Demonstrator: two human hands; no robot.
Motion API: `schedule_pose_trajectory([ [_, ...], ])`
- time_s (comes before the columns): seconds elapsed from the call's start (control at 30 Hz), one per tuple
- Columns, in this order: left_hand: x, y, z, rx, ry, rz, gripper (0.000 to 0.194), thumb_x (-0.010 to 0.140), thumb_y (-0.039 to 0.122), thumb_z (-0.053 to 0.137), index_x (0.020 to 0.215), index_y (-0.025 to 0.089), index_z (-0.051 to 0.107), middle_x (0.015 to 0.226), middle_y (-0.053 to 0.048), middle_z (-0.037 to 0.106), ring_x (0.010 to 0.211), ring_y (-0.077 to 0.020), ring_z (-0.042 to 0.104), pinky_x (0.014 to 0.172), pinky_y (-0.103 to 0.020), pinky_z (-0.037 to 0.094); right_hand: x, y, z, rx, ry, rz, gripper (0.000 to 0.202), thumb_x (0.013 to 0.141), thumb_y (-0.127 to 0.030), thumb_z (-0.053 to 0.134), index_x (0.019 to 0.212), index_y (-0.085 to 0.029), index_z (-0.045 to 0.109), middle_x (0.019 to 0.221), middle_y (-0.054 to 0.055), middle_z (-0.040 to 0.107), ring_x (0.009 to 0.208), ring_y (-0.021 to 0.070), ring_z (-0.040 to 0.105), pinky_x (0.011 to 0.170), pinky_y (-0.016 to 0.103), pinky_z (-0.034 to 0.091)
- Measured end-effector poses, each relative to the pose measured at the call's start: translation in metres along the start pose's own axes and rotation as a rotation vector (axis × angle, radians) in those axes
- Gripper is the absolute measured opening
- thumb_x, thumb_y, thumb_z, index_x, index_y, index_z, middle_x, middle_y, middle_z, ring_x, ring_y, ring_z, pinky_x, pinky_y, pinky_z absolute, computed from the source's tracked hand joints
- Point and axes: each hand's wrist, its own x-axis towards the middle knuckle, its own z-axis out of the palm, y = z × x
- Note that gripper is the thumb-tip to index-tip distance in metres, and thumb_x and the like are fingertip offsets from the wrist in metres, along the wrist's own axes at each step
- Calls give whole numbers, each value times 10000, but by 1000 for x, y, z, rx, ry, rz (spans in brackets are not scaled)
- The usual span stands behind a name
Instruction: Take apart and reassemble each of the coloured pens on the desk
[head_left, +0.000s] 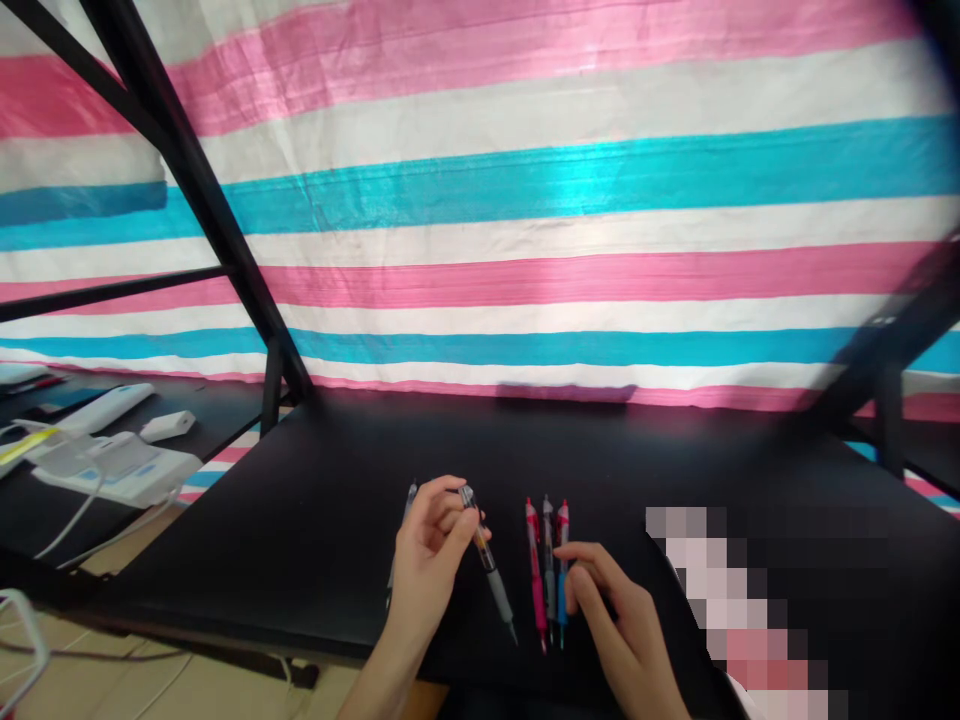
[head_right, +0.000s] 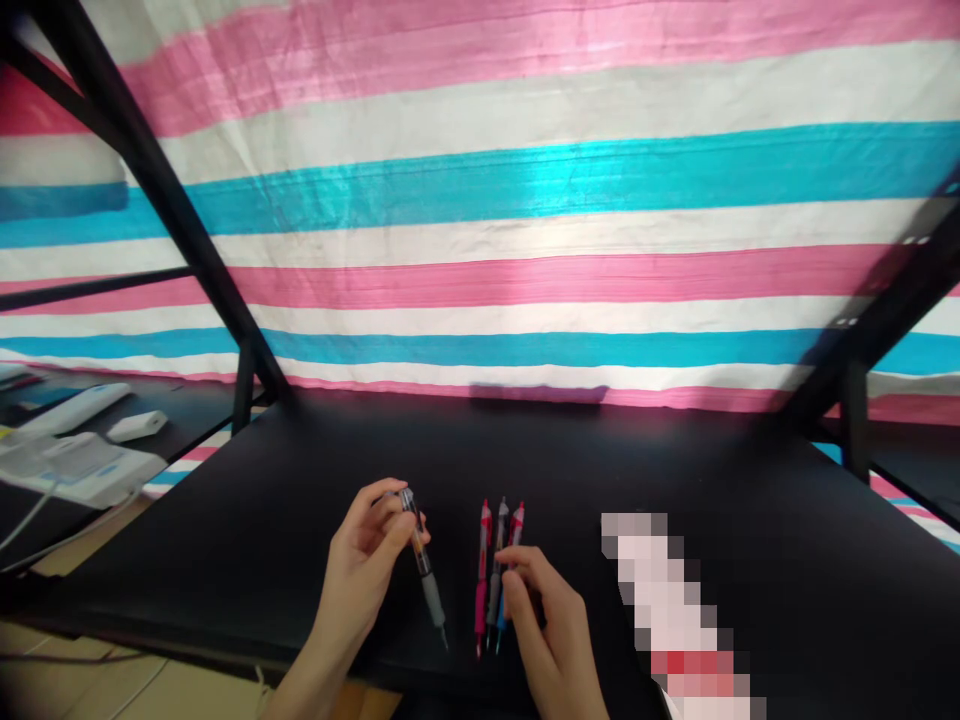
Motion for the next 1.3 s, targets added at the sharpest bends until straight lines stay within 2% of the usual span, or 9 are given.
schedule_pose_trajectory([
  [0.23,3,5,3,8,22,-7,322,832,322,764,1114,234,636,759,41,623,702,-136,669,650,-251,592,0,-2,0,-6,11,-6,294,1028,-424,475,1094,-198,651,660,-17,592,571,147,555,522,231,415],
  [0.43,5,7,0,44,-12,-8,274,830,327,762,1057,229,645,738,43,636,614,-118,650,647,-266,596,1,-3,1,-3,6,-1,294,1027,-430,475,1080,-201,652,650,-23,585,565,143,549,518,225,413],
  [0.6,8,13,-1,41,7,-11,310,818,334,772,1082,238,641,746,37,646,681,-147,674,648,-277,601,0,-4,1,-1,4,5,307,1024,-446,478,1067,-201,658,654,-17,583,574,150,543,522,235,410],
  [0.77,17,21,-11,61,-2,0,323,800,329,784,1073,225,644,720,37,634,692,-162,670,657,-301,611,0,-5,0,17,7,20,314,1020,-455,484,1062,-203,667,651,-15,579,564,150,543,511,235,413],
  [0.93,36,40,-26,109,-18,56,307,820,320,763,1074,207,633,737,25,651,664,-145,663,669,-290,597,-1,-4,0,22,13,13,323,1020,-461,483,1037,-203,677,654,-10,577,571,150,542,513,234,412],
  [1.1,56,48,-36,274,-152,35,318,841,329,727,1107,204,607,742,28,643,642,-146,680,679,-294,581,-1,2,-1,24,12,16,323,1012,-471,494,1039,-210,682,659,-11,571,581,151,538,521,233,421],
  [1.3,71,25,-49,457,-283,-25,275,832,358,685,1039,193,611,709,4,662,613,-197,711,611,-321,574,-2,5,-2,35,10,46,333,994,-497,515,1043,-215,684,652,-14,558,578,156,542,508,233,427],
])
